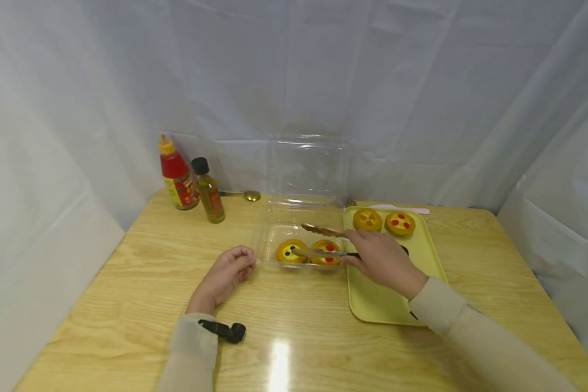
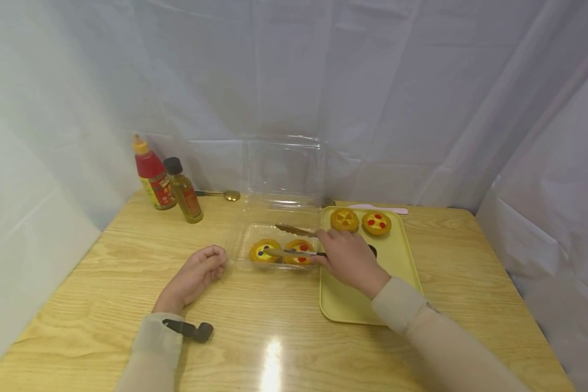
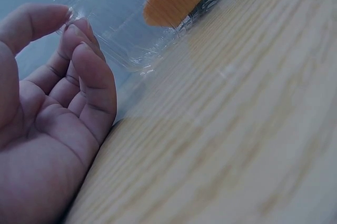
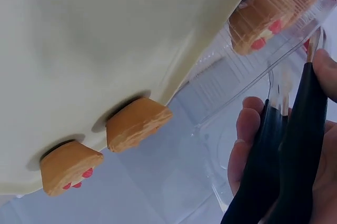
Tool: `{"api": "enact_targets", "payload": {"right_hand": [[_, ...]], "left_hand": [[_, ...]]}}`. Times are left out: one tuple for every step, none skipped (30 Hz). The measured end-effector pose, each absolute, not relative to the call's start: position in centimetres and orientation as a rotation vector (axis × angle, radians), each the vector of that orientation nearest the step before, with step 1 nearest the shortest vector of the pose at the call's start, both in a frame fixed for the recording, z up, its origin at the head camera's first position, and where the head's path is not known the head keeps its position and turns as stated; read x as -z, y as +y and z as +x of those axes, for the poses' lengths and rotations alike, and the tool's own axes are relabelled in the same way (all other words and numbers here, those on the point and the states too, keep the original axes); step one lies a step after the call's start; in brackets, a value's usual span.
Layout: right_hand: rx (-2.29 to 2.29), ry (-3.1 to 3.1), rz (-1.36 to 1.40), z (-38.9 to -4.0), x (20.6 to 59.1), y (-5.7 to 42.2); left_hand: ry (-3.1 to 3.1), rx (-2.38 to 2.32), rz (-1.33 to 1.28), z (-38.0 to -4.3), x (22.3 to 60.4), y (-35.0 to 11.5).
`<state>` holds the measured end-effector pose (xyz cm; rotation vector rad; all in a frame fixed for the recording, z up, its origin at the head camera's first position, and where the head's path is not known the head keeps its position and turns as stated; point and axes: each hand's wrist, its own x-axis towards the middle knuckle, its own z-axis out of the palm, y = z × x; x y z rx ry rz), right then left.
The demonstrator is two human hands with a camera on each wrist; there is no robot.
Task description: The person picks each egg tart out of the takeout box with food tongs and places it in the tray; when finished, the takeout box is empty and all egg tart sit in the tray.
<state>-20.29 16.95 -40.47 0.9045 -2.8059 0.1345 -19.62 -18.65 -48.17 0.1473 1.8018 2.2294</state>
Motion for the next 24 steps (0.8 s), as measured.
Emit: {"api": "enact_targets", "payload": {"right_hand": [[-0.126,-2.806,0.909,-20.3,40.5,16.9],[-0.114,-2.806,0.914,-20.4,40.5,16.8],[-0.101,-2.805,0.919,-20.4,40.5,16.7],[-0.094,-2.801,0.928,-20.5,40.5,16.7],[-0.090,-2.795,0.939,-20.5,40.4,16.6],[-0.085,-2.788,0.949,-20.5,40.4,16.6],[-0.088,-2.780,0.959,-20.6,40.4,16.5],[-0.094,-2.773,0.969,-20.6,40.4,16.5],[-0.100,-2.767,0.979,-20.7,40.4,16.5],[-0.108,-2.761,0.989,-20.7,40.3,16.5],[-0.111,-2.760,0.995,-20.8,40.3,16.5],[-0.114,-2.759,1.002,-20.8,40.2,16.5],[-0.118,-2.762,1.011,-20.9,40.2,16.5],[-0.122,-2.766,1.019,-20.9,40.1,16.5],[-0.120,-2.771,1.027,-21.0,40.0,16.4],[-0.120,-2.777,1.034,-21.0,39.9,16.4],[-0.122,-2.786,1.042,-21.1,39.8,16.3],[-0.120,-2.791,1.053,-21.2,39.7,16.2],[-0.114,-2.797,1.063,-21.3,39.6,16.1],[-0.108,-2.802,1.070,-21.4,39.5,16.0],[-0.098,-2.808,1.077,-21.4,39.4,15.9],[-0.093,-2.813,1.081,-21.5,39.3,15.9],[-0.096,-2.820,1.085,-21.6,39.2,15.8],[-0.097,-2.827,1.086,-21.6,39.1,15.8]], "left_hand": [[1.799,-2.232,0.145,-19.6,48.2,-18.6],[1.798,-2.235,0.144,-19.6,48.2,-18.6],[1.797,-2.235,0.148,-19.6,48.2,-18.7],[1.794,-2.238,0.149,-19.6,48.2,-18.7],[1.793,-2.239,0.153,-19.6,48.2,-18.7],[1.790,-2.241,0.158,-19.6,48.2,-18.7],[1.788,-2.241,0.164,-19.7,48.2,-18.7],[1.785,-2.241,0.170,-19.7,48.2,-18.7],[1.782,-2.242,0.177,-19.7,48.2,-18.7],[1.779,-2.245,0.178,-19.7,48.2,-18.7],[1.780,-2.242,0.186,-19.7,48.2,-18.8],[1.779,-2.243,0.189,-19.7,48.2,-18.8],[1.779,-2.241,0.193,-19.7,48.2,-18.8],[1.781,-2.240,0.193,-19.7,48.1,-18.9],[1.781,-2.240,0.193,-19.7,48.1,-18.9],[1.783,-2.240,0.191,-19.7,48.1,-18.9],[1.784,-2.240,0.189,-19.7,48.1,-18.9],[1.784,-2.242,0.184,-19.7,48.0,-18.9],[1.785,-2.240,0.184,-19.7,48.0,-18.9],[1.784,-2.241,0.182,-19.7,48.0,-18.9],[1.782,-2.240,0.186,-19.7,48.1,-18.9],[1.779,-2.237,0.190,-19.7,48.1,-19.0],[1.775,-2.235,0.193,-19.7,48.2,-19.0],[1.772,-2.235,0.195,-19.7,48.2,-19.0]]}}
